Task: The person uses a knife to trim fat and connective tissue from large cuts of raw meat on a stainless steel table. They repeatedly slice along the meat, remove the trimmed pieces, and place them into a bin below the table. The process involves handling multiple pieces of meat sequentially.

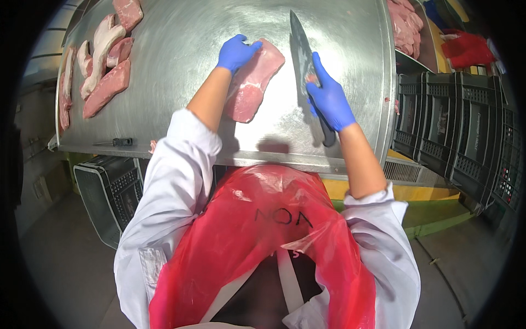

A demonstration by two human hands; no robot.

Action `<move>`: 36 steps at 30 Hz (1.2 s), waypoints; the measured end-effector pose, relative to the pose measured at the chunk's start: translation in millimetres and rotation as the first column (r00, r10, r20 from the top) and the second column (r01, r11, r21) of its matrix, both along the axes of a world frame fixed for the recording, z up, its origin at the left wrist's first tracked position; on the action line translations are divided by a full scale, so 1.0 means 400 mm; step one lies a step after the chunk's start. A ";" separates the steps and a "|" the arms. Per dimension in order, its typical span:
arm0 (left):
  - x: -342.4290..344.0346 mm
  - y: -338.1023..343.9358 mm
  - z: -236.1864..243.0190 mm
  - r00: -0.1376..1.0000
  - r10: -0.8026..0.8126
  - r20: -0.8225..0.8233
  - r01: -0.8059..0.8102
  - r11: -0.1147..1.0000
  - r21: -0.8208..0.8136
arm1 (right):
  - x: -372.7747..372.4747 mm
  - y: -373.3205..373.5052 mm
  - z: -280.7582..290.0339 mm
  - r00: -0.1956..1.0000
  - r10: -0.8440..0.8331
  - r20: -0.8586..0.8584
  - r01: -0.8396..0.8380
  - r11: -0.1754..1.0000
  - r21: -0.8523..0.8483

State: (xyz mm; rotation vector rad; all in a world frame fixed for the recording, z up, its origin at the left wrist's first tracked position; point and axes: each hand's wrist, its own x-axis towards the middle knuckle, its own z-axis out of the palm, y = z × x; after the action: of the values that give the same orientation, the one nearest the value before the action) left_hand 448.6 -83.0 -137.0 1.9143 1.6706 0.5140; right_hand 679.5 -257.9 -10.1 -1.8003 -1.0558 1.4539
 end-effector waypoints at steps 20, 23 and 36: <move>-0.197 0.036 0.114 0.961 0.088 0.263 -0.099 0.995 0.027 | -0.116 0.262 -0.217 0.987 0.163 0.004 -0.163 0.986 0.042; -0.331 -0.102 0.177 0.961 0.193 0.196 -0.197 0.980 -0.002 | -0.123 0.138 -0.105 0.967 0.255 -0.016 -0.255 0.963 -0.081; -0.288 -0.196 0.040 0.943 0.084 0.321 -0.109 0.992 0.061 | 0.084 -0.189 0.162 0.952 0.284 -0.110 -0.305 0.904 -0.299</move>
State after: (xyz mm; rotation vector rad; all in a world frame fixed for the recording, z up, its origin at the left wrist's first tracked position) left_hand 333.5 -161.4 -121.0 1.6988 1.5557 0.8888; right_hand 713.0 -333.3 54.8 -1.8486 -1.1554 1.9435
